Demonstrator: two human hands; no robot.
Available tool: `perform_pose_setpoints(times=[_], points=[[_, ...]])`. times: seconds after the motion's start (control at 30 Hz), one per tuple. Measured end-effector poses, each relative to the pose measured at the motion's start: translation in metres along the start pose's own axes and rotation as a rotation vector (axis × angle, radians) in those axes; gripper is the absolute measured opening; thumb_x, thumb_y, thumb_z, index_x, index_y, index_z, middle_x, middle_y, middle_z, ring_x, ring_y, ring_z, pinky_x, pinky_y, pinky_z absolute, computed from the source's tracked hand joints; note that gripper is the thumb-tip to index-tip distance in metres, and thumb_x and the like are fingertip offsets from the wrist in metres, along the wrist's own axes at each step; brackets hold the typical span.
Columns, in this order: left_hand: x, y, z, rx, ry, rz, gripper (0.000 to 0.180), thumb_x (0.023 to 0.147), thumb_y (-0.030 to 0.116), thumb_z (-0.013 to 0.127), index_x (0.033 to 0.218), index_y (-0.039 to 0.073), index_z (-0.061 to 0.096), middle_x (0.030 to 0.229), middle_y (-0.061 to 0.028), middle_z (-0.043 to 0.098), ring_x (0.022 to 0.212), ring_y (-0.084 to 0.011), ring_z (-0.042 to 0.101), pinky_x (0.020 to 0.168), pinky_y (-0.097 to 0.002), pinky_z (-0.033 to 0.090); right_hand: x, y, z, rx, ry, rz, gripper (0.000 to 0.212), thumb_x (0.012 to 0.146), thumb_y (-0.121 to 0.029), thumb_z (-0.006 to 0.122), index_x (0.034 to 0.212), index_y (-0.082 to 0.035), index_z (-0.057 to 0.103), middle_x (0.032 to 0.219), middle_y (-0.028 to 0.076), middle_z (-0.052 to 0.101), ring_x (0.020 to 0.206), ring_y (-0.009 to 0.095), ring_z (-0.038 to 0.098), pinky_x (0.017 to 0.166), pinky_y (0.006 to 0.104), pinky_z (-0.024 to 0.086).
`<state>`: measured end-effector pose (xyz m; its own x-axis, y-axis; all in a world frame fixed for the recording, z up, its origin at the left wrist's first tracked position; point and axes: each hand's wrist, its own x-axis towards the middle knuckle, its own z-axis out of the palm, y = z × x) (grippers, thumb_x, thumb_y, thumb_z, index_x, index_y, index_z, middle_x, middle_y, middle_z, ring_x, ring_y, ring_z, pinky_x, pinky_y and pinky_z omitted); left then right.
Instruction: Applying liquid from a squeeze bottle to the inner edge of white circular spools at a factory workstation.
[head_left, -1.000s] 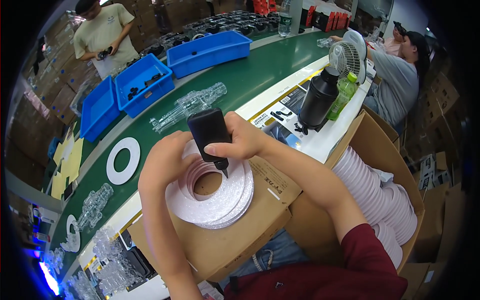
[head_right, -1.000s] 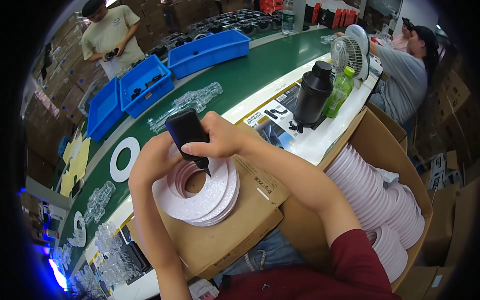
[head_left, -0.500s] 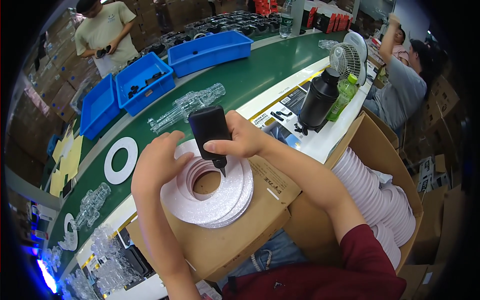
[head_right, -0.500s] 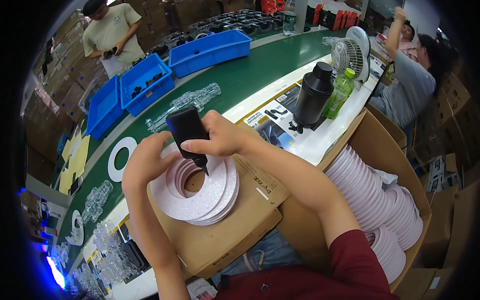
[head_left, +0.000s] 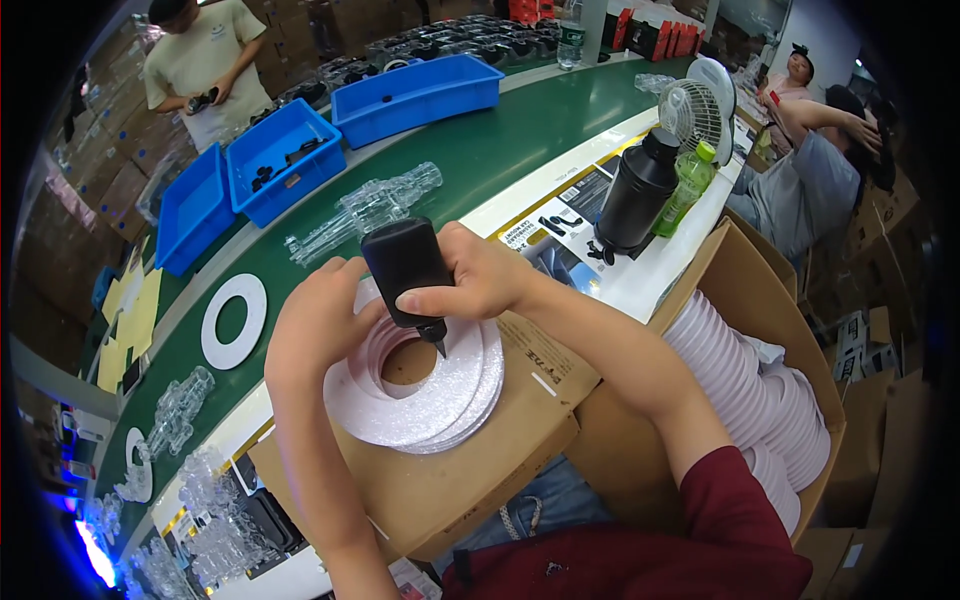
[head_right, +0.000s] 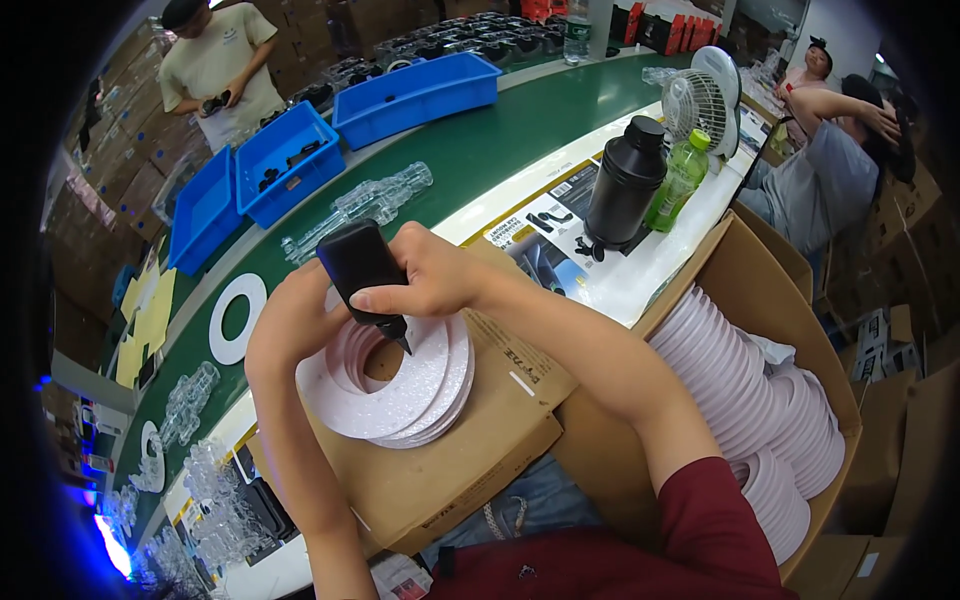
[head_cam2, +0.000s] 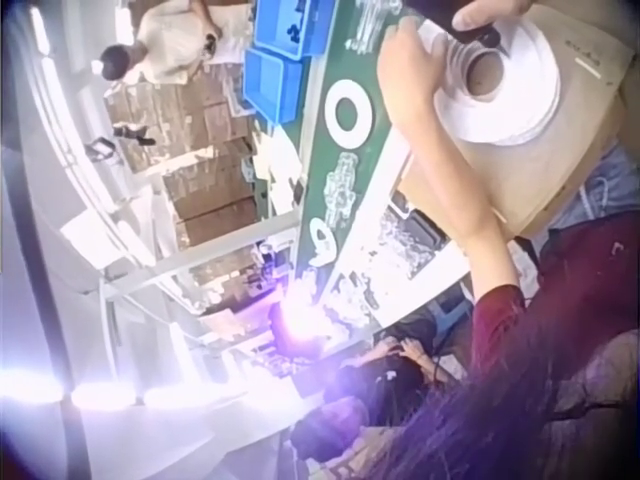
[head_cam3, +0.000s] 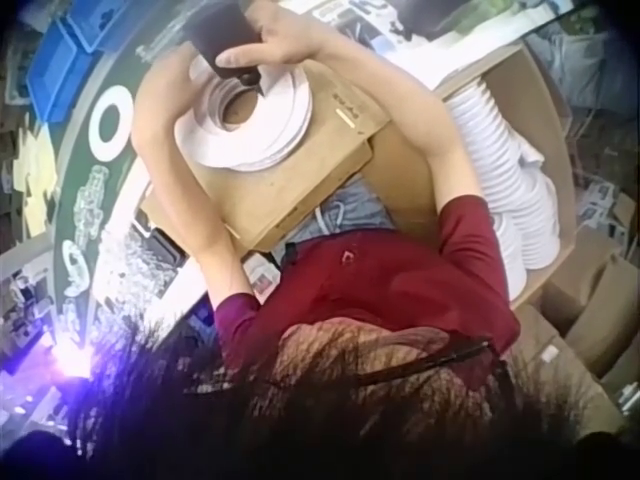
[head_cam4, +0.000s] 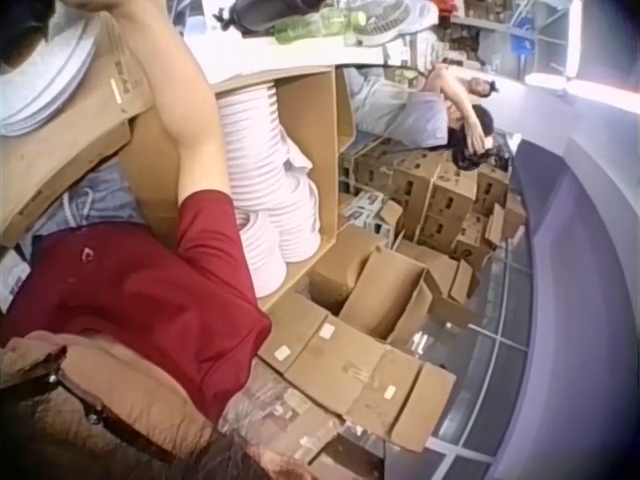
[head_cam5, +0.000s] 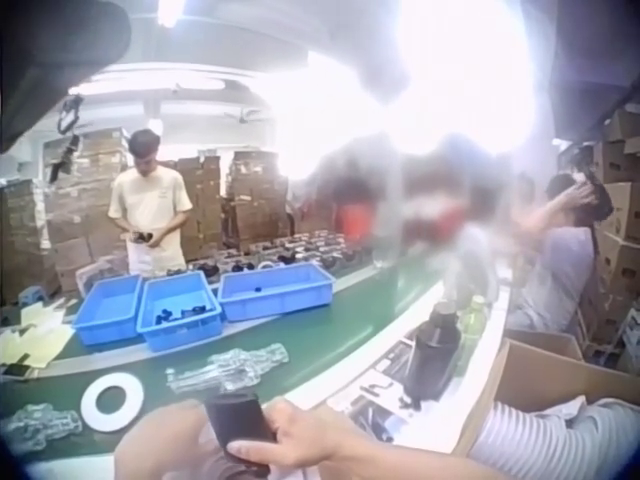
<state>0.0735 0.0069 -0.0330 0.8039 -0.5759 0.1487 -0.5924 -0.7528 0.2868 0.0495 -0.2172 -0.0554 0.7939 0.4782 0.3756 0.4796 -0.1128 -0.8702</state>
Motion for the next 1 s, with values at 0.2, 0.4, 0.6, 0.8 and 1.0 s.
perform_pose_setpoints(times=[0.2,0.4,0.6,0.8,1.0], points=[[0.001,0.001,0.004,-0.040,0.011,0.016,0.033,0.083,0.025,0.070,0.109,0.005,0.064,0.094,-0.0180,0.064,0.090,-0.0375,0.064,0.078,-0.0459,0.052,0.001,-0.006,0.003,0.025,0.024,-0.088,0.033,0.080,-0.028,0.076,0.074,0.000,0.062,0.058,0.005,0.056,0.053,0.012,0.050,0.049,0.0287,0.040],[0.002,0.001,0.008,-0.053,0.021,0.036,0.031,0.084,0.024,0.069,0.106,0.004,0.063,0.094,-0.0183,0.064,0.089,-0.0382,0.064,0.078,-0.0463,0.052,0.000,-0.001,0.002,-0.007,0.021,-0.107,0.033,0.080,-0.028,0.076,0.073,0.000,0.061,0.058,0.005,0.057,0.052,0.012,0.050,0.048,0.0287,0.039],[0.004,0.002,0.007,-0.030,0.018,0.050,0.029,0.084,0.024,0.068,0.104,0.003,0.063,0.094,-0.0198,0.064,0.089,-0.0391,0.063,0.079,-0.0467,0.051,0.002,-0.001,0.000,-0.018,0.023,-0.098,0.031,0.080,-0.027,0.076,0.076,0.001,0.063,0.061,0.006,0.059,0.056,0.012,0.053,0.052,0.0279,0.042],[0.005,0.000,0.011,-0.036,0.030,0.076,0.029,0.083,0.022,0.068,0.103,0.001,0.063,0.095,-0.0201,0.065,0.090,-0.0397,0.063,0.080,-0.0470,0.051,0.001,-0.001,0.000,0.022,0.033,-0.053,0.029,0.080,-0.025,0.077,0.083,0.002,0.065,0.066,0.006,0.062,0.060,0.011,0.055,0.055,0.0270,0.045],[0.003,0.006,0.003,-0.132,-0.082,0.095,0.029,0.082,0.019,0.068,0.105,0.002,0.064,0.099,-0.0193,0.065,0.097,-0.0379,0.062,0.084,-0.0459,0.051,0.000,0.010,-0.001,0.037,0.035,-0.038,0.034,0.081,-0.023,0.076,0.101,0.002,0.065,0.082,0.007,0.066,0.075,0.011,0.060,0.067,0.0260,0.050]])
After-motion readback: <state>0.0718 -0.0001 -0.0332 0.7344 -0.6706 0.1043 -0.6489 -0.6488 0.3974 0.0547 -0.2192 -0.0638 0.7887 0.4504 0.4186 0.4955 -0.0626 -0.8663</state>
